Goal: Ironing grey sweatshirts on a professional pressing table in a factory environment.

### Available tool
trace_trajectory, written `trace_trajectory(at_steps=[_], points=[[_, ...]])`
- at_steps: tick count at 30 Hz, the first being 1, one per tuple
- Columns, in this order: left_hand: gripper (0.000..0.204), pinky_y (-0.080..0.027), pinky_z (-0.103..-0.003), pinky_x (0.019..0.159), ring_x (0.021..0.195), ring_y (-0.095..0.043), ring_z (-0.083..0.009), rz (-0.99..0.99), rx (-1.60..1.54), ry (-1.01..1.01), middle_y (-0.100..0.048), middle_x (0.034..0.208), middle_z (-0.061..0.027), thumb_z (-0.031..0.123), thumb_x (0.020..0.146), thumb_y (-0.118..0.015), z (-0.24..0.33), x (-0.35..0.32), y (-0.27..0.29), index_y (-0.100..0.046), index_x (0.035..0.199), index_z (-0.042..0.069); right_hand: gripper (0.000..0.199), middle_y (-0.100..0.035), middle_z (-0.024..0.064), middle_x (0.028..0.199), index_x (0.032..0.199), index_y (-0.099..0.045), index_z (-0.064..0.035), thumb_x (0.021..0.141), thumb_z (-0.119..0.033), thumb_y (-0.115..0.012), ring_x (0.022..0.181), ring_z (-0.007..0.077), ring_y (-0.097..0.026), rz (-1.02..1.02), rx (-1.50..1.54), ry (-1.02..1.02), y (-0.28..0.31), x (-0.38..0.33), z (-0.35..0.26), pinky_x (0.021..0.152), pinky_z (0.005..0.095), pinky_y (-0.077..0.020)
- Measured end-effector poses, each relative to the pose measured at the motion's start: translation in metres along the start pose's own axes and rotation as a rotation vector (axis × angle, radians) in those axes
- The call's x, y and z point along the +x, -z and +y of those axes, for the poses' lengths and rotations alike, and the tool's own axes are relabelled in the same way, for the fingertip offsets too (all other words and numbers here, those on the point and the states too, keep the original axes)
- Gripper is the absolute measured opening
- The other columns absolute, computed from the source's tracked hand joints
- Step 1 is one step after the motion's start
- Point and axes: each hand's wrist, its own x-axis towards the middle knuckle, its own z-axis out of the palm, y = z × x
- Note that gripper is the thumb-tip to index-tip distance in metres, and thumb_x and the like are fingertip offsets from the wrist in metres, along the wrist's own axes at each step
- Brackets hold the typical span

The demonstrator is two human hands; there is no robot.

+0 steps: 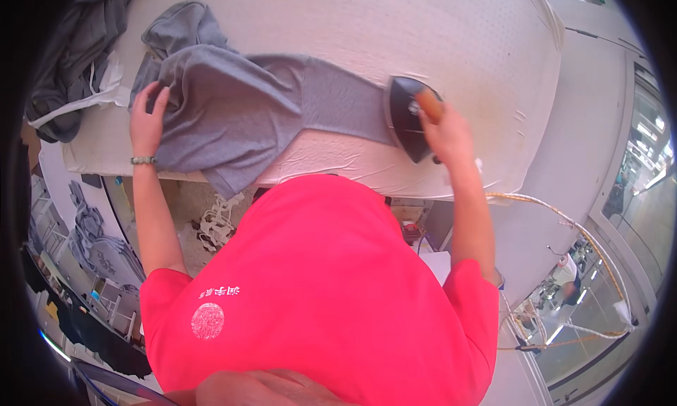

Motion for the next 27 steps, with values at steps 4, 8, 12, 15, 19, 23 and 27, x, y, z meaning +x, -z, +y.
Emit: trace_trajectory(at_steps=[4, 8, 12, 15, 19, 23, 27], points=[[0.061, -0.048, -0.04, 0.103, 0.119, -0.063, -0.0309, -0.158, 0.139, -0.066, -0.067, 0.125, -0.0154, 0.05, 0.089, -0.079, 0.007, 0.024, -0.01, -0.069, 0.122, 0.0, 0.043, -0.074, 0.0258, 0.099, 0.113, -0.071, -0.0006, 0.096, -0.04, -0.07, 0.098, 0.0451, -0.071, 0.115, -0.041, -0.231, 0.013, 0.011, 0.102, 0.085, 0.0513, -0.0548], [0.067, -0.049, -0.04, 0.102, 0.117, -0.064, -0.0311, -0.099, 0.108, -0.051, -0.068, 0.124, -0.0192, 0.053, 0.085, -0.082, 0.019, 0.054, -0.03, -0.069, 0.121, -0.002, 0.043, -0.073, 0.0239, 0.109, 0.12, -0.068, -0.0012, 0.096, -0.036, -0.07, 0.102, 0.0435, -0.07, 0.1, -0.017, -0.3, 0.029, 0.032, 0.186, 0.086, 0.0515, -0.0543], [0.061, -0.052, -0.037, 0.093, 0.099, -0.068, -0.0256, -0.322, 0.311, 0.087, -0.073, 0.107, -0.0155, 0.048, 0.087, -0.083, 0.054, 0.069, -0.028, -0.069, 0.116, -0.003, 0.045, -0.066, 0.0185, 0.13, 0.134, -0.062, -0.0059, 0.094, -0.026, -0.071, 0.112, 0.0383, -0.065, 0.491, -0.328, -0.008, 0.028, 0.023, 0.142, 0.096, 0.0485, -0.0528], [0.052, -0.051, -0.032, 0.086, 0.09, -0.065, -0.0181, -0.318, -0.188, 0.164, -0.072, 0.098, -0.0085, 0.042, 0.09, -0.081, 0.045, 0.068, -0.022, -0.07, 0.114, -0.002, 0.049, -0.058, 0.017, 0.144, 0.137, -0.061, -0.0072, 0.091, -0.019, -0.073, 0.135, 0.0347, -0.053, 0.604, -0.127, 0.411, -0.008, 0.009, 0.064, 0.112, 0.0456, -0.0436], [0.036, -0.048, -0.025, 0.078, 0.083, -0.057, -0.0081, -0.162, -0.466, -0.012, -0.068, 0.09, 0.0009, 0.034, 0.096, -0.078, 0.155, 0.062, 0.008, -0.071, 0.107, 0.001, 0.026, -0.061, 0.0175, 0.138, 0.114, -0.067, -0.0042, 0.09, -0.012, -0.072, 0.13, 0.0323, -0.059, 0.592, 0.147, 0.528, -0.096, 0.001, 0.027, 0.107, 0.0433, -0.0472], [0.023, -0.04, -0.021, 0.067, 0.076, -0.049, -0.0028, -0.018, -0.511, -0.305, -0.059, 0.082, 0.0067, 0.025, 0.099, -0.076, 0.248, 0.019, 0.086, -0.066, 0.093, 0.005, 0.017, -0.071, 0.0165, 0.118, 0.106, -0.066, -0.0028, 0.091, -0.009, -0.069, 0.11, 0.0292, -0.07, 0.193, 0.644, 0.166, -0.065, 0.0, 0.033, 0.096, 0.0381, -0.0536], [0.021, -0.038, -0.02, 0.064, 0.074, -0.046, -0.0021, 0.062, -0.386, -0.316, -0.056, 0.079, 0.0057, 0.022, 0.099, -0.076, 0.257, -0.041, 0.126, -0.065, 0.093, 0.005, 0.019, -0.072, 0.0175, 0.098, 0.111, -0.066, -0.0032, 0.093, -0.008, -0.066, 0.089, 0.025, -0.072, 0.568, 0.628, 0.324, 0.034, -0.036, 0.098, 0.088, 0.0335, -0.0553]])
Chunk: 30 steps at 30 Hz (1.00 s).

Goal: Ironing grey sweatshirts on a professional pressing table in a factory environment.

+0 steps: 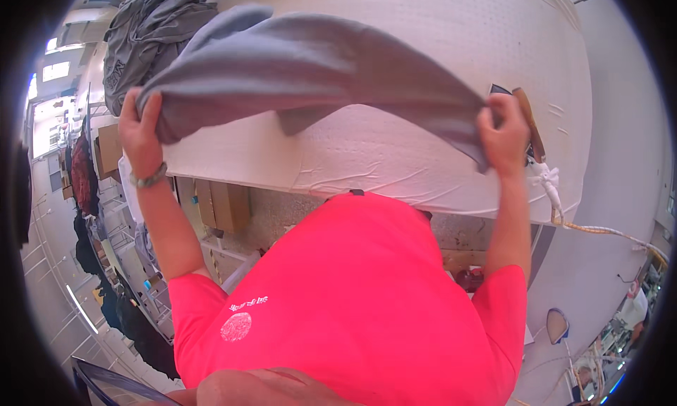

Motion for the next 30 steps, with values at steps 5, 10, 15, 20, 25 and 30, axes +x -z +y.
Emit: trace_trajectory(at_steps=[5, 10, 15, 20, 25, 30], points=[[0.039, -0.052, -0.033, 0.073, 0.082, -0.065, -0.0177, -0.485, 0.306, 0.475, -0.069, 0.089, -0.0072, 0.034, 0.089, -0.079, -0.056, -0.098, -0.046, -0.067, 0.107, 0.002, 0.024, -0.073, 0.0164, 0.107, 0.116, -0.067, -0.003, 0.094, -0.011, -0.065, 0.094, 0.0287, -0.071, -0.313, -0.363, -0.268, 0.097, -0.028, 0.01, 0.089, 0.0371, -0.0553], [0.045, -0.055, -0.036, 0.08, 0.09, -0.071, -0.0287, -0.782, 0.349, 0.514, -0.073, 0.099, -0.0169, 0.038, 0.089, -0.078, -0.103, -0.2, -0.124, -0.068, 0.115, 0.003, 0.025, -0.073, 0.0152, 0.112, 0.118, -0.071, -0.0083, 0.094, -0.015, -0.068, 0.104, 0.0327, -0.07, -0.397, -0.503, 0.009, 0.042, -0.079, 0.039, 0.091, 0.0431, -0.0548], [0.033, -0.056, -0.037, 0.081, 0.091, -0.073, -0.0287, -0.639, 0.361, 0.557, -0.074, 0.104, -0.0148, 0.031, 0.093, -0.075, -0.099, -0.22, -0.13, -0.071, 0.111, 0.004, 0.021, -0.071, 0.0116, 0.105, 0.111, -0.073, -0.0111, 0.093, -0.02, -0.071, 0.104, 0.0346, -0.068, -0.558, -0.208, 0.116, -0.051, -0.087, 0.007, 0.086, 0.0435, -0.056], [0.02, -0.056, -0.038, 0.08, 0.088, -0.073, -0.0272, -0.456, 0.328, 0.579, -0.074, 0.103, -0.011, 0.021, 0.094, -0.072, -0.104, -0.253, -0.122, -0.074, 0.106, 0.007, 0.014, -0.068, 0.0098, 0.1, 0.101, -0.072, -0.011, 0.092, -0.022, -0.072, 0.1, 0.0325, -0.068, -0.585, -0.274, 0.19, -0.096, -0.092, 0.01, 0.081, 0.0454, -0.0563], [0.019, -0.057, -0.038, 0.079, 0.085, -0.072, -0.0265, -0.423, 0.499, 0.354, -0.072, 0.096, -0.0103, 0.019, 0.089, -0.077, -0.089, -0.276, -0.147, -0.074, 0.105, 0.008, 0.014, -0.068, 0.0098, 0.097, 0.097, -0.069, -0.01, 0.09, -0.022, -0.071, 0.095, 0.0324, -0.069, -0.603, -0.358, 0.19, -0.105, -0.086, 0.014, 0.077, 0.0458, -0.0564], [0.019, -0.057, -0.035, 0.079, 0.084, -0.071, -0.0248, -0.473, 0.753, 0.414, -0.071, 0.093, -0.0089, 0.017, 0.085, -0.08, -0.091, -0.27, -0.166, -0.073, 0.099, 0.006, 0.012, -0.07, 0.0143, 0.086, 0.094, -0.065, -0.0086, 0.087, -0.017, -0.07, 0.082, 0.0356, -0.07, -0.516, -0.255, 0.127, -0.092, -0.073, 0.007, 0.072, 0.0483, -0.0568]])
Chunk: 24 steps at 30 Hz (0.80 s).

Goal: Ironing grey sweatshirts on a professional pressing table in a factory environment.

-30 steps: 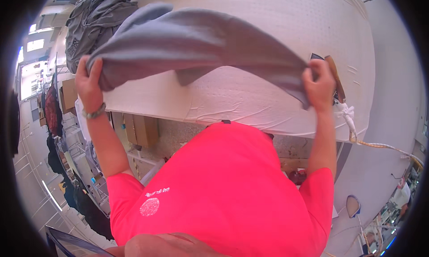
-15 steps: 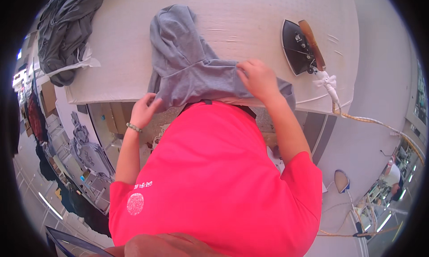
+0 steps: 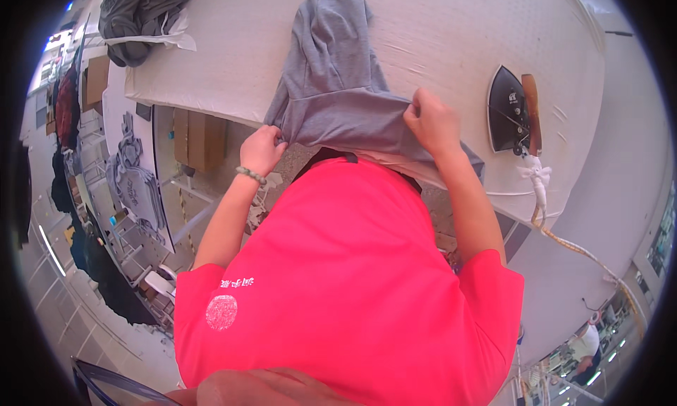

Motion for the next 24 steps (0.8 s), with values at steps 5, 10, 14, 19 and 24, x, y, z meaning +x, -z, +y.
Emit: trace_trajectory(at_steps=[5, 10, 14, 19, 24], points=[[0.019, -0.056, -0.035, 0.08, 0.084, -0.07, -0.027, -0.024, -0.416, 0.049, -0.071, 0.095, -0.0099, 0.014, 0.08, -0.082, 0.006, 0.009, 0.056, -0.07, 0.092, 0.005, 0.012, -0.066, 0.0037, 0.08, 0.099, -0.064, -0.0057, 0.092, -0.007, -0.073, 0.069, 0.0095, -0.062, 0.233, 0.324, 0.005, 0.074, -0.006, -0.003, 0.065, 0.0267, -0.0523], [0.018, -0.056, -0.037, 0.075, 0.083, -0.069, -0.0294, 0.277, -0.543, -0.444, -0.071, 0.094, -0.0096, 0.016, 0.081, -0.08, 0.04, 0.003, 0.101, -0.066, 0.087, 0.006, 0.016, -0.066, 0.0006, 0.088, 0.111, -0.065, -0.0033, 0.097, -0.004, -0.07, 0.078, 0.0082, -0.061, 0.515, 0.619, -0.056, 0.151, -0.029, -0.014, 0.071, 0.0238, -0.0521], [0.015, -0.055, -0.034, 0.077, 0.084, -0.069, -0.023, -0.1, -0.527, -0.584, -0.074, 0.099, -0.0079, 0.012, 0.083, -0.079, 0.058, -0.012, 0.075, -0.067, 0.089, 0.005, 0.02, -0.068, 0.0027, 0.089, 0.116, -0.066, -0.0017, 0.097, -0.005, -0.071, 0.081, 0.0101, -0.064, 0.078, 0.362, -0.198, 0.15, -0.045, 0.034, 0.074, 0.0255, -0.0532], [0.012, -0.054, -0.028, 0.076, 0.082, -0.067, -0.0116, -0.736, -1.021, -0.027, -0.073, 0.093, -0.0041, 0.009, 0.091, -0.075, 0.048, -0.001, 0.031, -0.071, 0.098, 0.001, 0.015, -0.073, 0.0142, 0.103, 0.111, -0.066, -0.0033, 0.098, -0.011, -0.067, 0.089, 0.0292, -0.072, 0.039, 0.118, -0.146, 0.091, -0.072, 0.091, 0.075, 0.0396, -0.0559], [0.019, -0.053, -0.026, 0.072, 0.079, -0.065, -0.0067, -0.76, -1.074, -0.004, -0.072, 0.088, -0.0021, 0.015, 0.094, -0.074, 0.053, -0.005, 0.026, -0.072, 0.102, -0.002, 0.015, -0.073, 0.0198, 0.103, 0.11, -0.067, -0.0063, 0.101, -0.018, -0.064, 0.093, 0.0403, -0.071, 0.057, -0.059, -0.301, 0.075, -0.078, 0.083, 0.079, 0.048, -0.0554]])
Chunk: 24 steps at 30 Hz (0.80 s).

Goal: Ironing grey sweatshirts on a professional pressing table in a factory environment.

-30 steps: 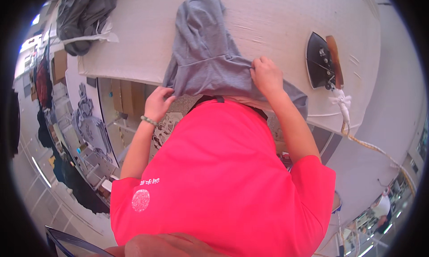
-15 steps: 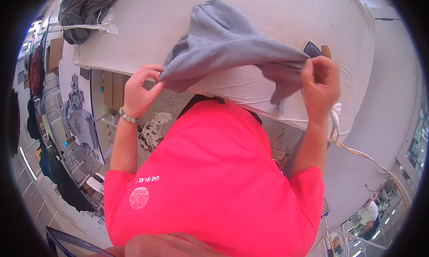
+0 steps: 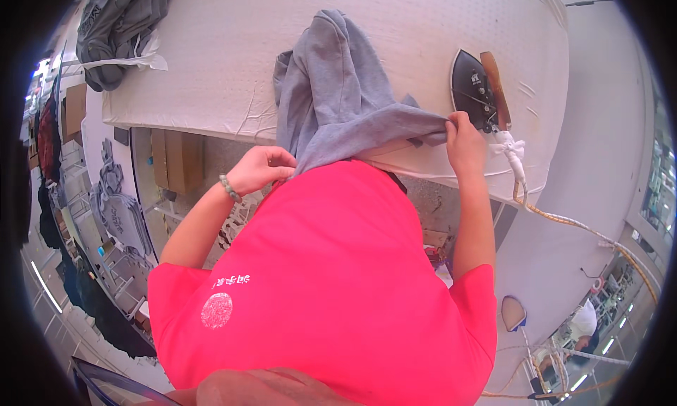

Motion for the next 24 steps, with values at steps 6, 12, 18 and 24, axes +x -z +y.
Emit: trace_trajectory(at_steps=[6, 12, 18, 24], points=[[0.018, -0.056, -0.028, 0.072, 0.081, -0.069, -0.0109, -0.021, 0.53, 0.014, -0.074, 0.087, -0.0043, 0.013, 0.093, -0.074, 0.033, -0.004, -0.011, -0.073, 0.102, -0.002, 0.015, -0.074, 0.019, 0.099, 0.111, -0.066, -0.0082, 0.102, -0.019, -0.063, 0.094, 0.0425, -0.07, -0.031, -0.089, -0.003, -0.002, 0.005, -0.001, 0.079, 0.0505, -0.0547], [0.018, -0.056, -0.028, 0.077, 0.086, -0.07, -0.0119, 0.425, 0.532, -0.542, -0.075, 0.091, -0.0054, 0.009, 0.093, -0.073, 0.099, -0.036, 0.026, -0.07, 0.108, -0.001, 0.018, -0.074, 0.008, 0.099, 0.118, -0.066, -0.0058, 0.107, -0.019, -0.06, 0.093, 0.0174, -0.071, 0.422, 0.287, 0.262, 0.058, 0.025, -0.033, 0.076, 0.0348, -0.0566], [0.028, -0.052, -0.029, 0.065, 0.078, -0.067, -0.0099, 0.737, 0.212, -0.657, -0.072, 0.084, -0.0044, 0.011, 0.096, -0.072, 0.108, -0.057, 0.037, -0.061, 0.12, 0.003, 0.017, -0.07, 0.0067, 0.097, 0.112, -0.068, -0.0037, 0.107, -0.018, -0.061, 0.091, 0.0117, -0.065, 0.488, 0.587, 0.224, 0.087, 0.01, -0.063, 0.076, 0.0294, -0.0541], [0.019, -0.053, -0.035, 0.066, 0.075, -0.069, -0.0233, 0.718, 0.578, -0.478, -0.068, 0.085, -0.0095, 0.023, 0.093, -0.078, -0.001, 0.02, 0.071, -0.07, 0.104, 0.01, 0.021, -0.071, 0.0244, 0.092, 0.11, -0.064, -0.0049, 0.103, -0.024, -0.063, 0.089, 0.0435, -0.07, -0.164, 0.031, 0.127, 0.014, 0.021, -0.011, 0.08, 0.0489, -0.0549]])
